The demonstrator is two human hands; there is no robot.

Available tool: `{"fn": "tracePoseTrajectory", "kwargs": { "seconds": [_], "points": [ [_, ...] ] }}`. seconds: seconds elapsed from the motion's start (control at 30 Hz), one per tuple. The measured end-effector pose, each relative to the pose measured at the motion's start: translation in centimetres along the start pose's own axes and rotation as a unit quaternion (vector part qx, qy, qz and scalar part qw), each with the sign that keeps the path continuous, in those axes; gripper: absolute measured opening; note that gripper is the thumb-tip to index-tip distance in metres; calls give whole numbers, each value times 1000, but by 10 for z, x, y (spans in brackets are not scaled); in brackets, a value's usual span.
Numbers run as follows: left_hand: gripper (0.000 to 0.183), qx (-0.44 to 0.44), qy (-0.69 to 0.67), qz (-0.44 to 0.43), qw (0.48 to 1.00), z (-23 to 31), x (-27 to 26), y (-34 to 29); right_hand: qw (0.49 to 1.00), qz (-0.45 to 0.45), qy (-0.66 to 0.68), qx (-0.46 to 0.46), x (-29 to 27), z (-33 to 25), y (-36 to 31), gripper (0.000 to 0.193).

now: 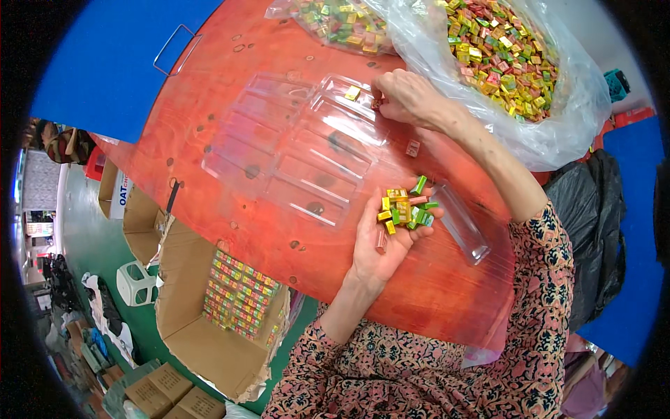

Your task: Packing small colorful square-shaped wrapped items into plastic divider trays at a workbench.

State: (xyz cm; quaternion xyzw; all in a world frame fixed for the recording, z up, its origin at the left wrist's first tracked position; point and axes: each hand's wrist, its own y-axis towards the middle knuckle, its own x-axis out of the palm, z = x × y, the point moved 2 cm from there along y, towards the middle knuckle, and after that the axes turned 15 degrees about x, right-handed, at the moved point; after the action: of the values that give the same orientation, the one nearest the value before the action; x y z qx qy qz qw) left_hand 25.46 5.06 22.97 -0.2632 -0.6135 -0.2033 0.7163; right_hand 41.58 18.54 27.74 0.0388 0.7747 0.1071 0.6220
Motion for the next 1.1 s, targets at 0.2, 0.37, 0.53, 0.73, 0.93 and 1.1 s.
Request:
{"fn": "tracePoseTrajectory", "kwargs": {
  "seconds": [0.2,0.37,0.53,0.73,0.93,1.1],
  "points": [
    [51,0,-3,-1,1000,-1,1,1,992,78,38,-93,-13,-10,8,9],
    [51,4,-8,-6,1000,1,-1,0,990,51,-17,-127,-6,-19,17,6],
    [53,-2,-22,0,1000,-1,-1,-1,991,86,-10,-104,3,0,17,15],
    [54,-3,-39,-3,999,0,0,-1,994,82,40,-62,8,-2,6,18],
    [53,-6,-12,1,1000,-3,-1,2,901,-119,386,162,-10,5,-5,38],
    [52,8,14,13,1000,2,3,-1,838,-257,431,213,-40,-11,-45,32]
  ]
}}
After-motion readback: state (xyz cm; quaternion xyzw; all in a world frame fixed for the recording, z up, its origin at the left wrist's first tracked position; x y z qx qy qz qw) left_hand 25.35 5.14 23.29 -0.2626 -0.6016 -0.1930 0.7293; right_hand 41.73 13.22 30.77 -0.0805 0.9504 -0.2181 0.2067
